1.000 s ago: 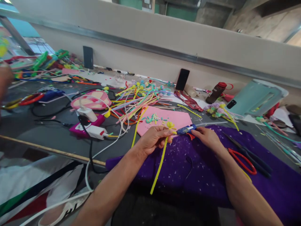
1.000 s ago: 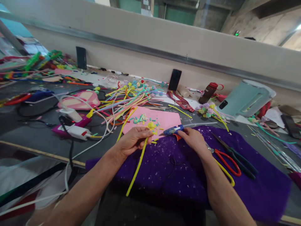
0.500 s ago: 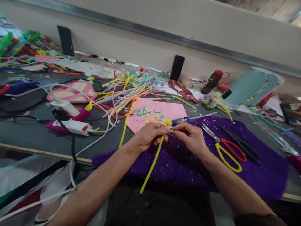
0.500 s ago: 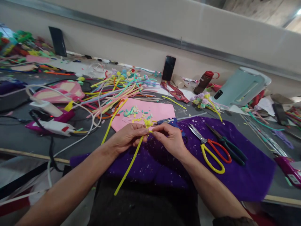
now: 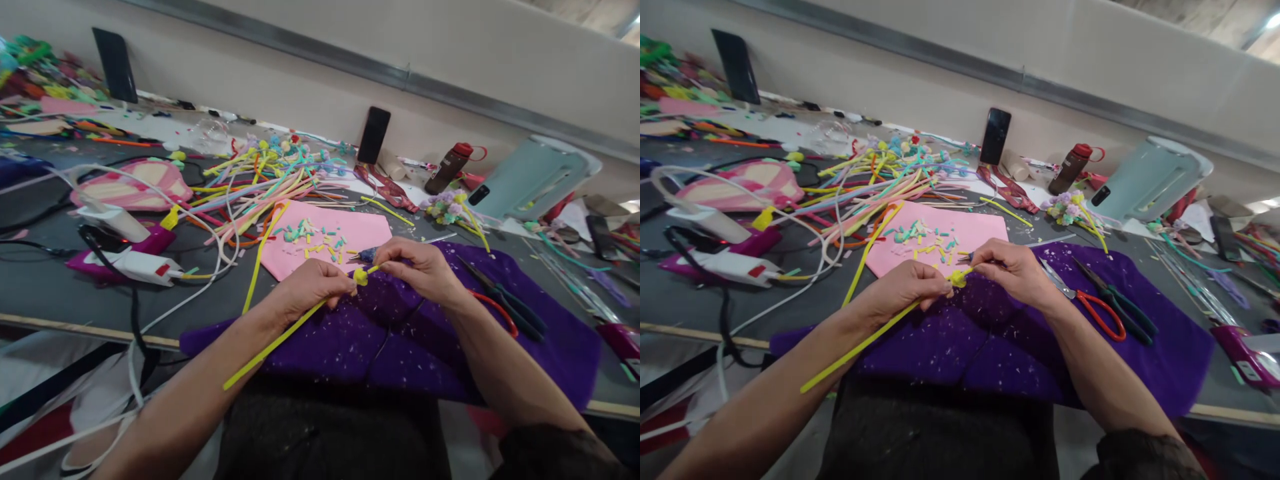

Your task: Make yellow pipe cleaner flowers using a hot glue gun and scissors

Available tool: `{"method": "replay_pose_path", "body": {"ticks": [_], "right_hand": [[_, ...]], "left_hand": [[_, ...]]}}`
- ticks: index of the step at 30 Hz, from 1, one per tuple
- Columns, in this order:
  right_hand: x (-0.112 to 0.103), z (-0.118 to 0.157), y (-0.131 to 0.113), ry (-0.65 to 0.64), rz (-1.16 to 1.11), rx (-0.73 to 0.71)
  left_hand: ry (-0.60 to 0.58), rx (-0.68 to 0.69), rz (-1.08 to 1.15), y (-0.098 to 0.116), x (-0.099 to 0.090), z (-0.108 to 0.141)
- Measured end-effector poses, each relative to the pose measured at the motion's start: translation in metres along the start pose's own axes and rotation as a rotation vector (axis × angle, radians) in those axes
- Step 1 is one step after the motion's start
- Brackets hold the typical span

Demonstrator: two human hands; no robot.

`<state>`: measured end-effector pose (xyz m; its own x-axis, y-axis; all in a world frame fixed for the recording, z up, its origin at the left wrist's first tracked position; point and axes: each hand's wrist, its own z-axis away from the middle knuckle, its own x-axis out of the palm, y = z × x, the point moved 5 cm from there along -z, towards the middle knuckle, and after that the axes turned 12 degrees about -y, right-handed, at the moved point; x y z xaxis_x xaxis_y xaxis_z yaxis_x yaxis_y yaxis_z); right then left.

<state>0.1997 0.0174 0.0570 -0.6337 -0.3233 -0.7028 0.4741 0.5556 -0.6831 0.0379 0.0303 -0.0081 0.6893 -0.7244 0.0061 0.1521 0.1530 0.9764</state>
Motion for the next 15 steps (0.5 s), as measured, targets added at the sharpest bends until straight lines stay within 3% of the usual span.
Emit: {"method": "replay_pose_path", "body": {"ticks": [6, 15], "right_hand": [[0.013, -0.011, -0.002, -0.182, -0.03, -0.063], [0.015, -0.006, -0.009, -0.192, 0.111, -0.101]], "left_hand": [[-0.082, -0.073, -0.085, -0.006, 0.004, -0.002], [-0.1, -0.096, -0.104, -0.007, 0.006, -0.003]]}}
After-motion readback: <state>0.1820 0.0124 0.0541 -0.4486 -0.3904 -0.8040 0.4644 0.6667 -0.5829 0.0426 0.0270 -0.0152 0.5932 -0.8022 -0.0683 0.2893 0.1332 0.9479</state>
